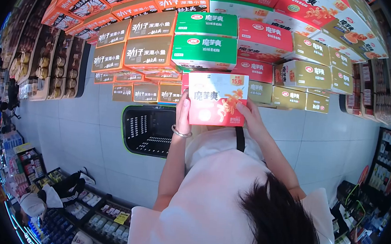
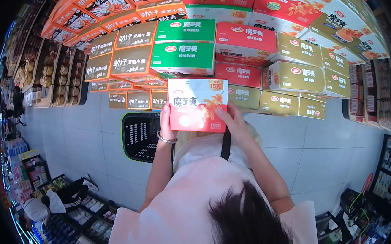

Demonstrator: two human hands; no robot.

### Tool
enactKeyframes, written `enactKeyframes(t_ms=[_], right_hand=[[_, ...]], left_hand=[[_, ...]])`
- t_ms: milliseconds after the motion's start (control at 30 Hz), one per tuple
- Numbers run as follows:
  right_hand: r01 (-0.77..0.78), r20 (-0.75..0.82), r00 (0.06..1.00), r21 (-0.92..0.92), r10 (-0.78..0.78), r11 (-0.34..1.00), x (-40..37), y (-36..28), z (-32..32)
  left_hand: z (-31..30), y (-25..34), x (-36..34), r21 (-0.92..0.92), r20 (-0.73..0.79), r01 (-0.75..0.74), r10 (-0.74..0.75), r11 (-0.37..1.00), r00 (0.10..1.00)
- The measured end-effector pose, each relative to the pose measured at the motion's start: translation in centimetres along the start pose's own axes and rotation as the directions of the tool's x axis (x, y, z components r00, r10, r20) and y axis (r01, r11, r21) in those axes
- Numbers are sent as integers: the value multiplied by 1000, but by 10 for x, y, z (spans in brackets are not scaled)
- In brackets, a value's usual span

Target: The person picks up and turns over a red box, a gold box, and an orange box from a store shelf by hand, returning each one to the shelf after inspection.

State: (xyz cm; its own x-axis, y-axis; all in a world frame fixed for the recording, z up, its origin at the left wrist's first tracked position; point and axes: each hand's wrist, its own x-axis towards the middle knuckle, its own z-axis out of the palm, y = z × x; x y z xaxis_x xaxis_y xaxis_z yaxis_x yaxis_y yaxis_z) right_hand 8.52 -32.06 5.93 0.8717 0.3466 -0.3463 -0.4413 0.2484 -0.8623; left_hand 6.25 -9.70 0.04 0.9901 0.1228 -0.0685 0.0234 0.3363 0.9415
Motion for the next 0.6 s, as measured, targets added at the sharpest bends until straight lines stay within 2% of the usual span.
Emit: enactKeyframes(t_ms=[300, 367, 600], right_hand=[[9, -15, 1000, 1, -9, 1000, 1, 2, 0], [-11, -138, 990, -38, 5, 999, -2, -1, 4], [28, -176, 984, 14, -25, 1000, -1, 5, 3]], left_hand=[[10, 7, 2, 7, -10, -20, 20, 1000, 1000], [10, 8, 2, 66, -37, -25, 27, 998, 999], [5, 4, 3, 175, 22, -49, 46, 983, 999]])
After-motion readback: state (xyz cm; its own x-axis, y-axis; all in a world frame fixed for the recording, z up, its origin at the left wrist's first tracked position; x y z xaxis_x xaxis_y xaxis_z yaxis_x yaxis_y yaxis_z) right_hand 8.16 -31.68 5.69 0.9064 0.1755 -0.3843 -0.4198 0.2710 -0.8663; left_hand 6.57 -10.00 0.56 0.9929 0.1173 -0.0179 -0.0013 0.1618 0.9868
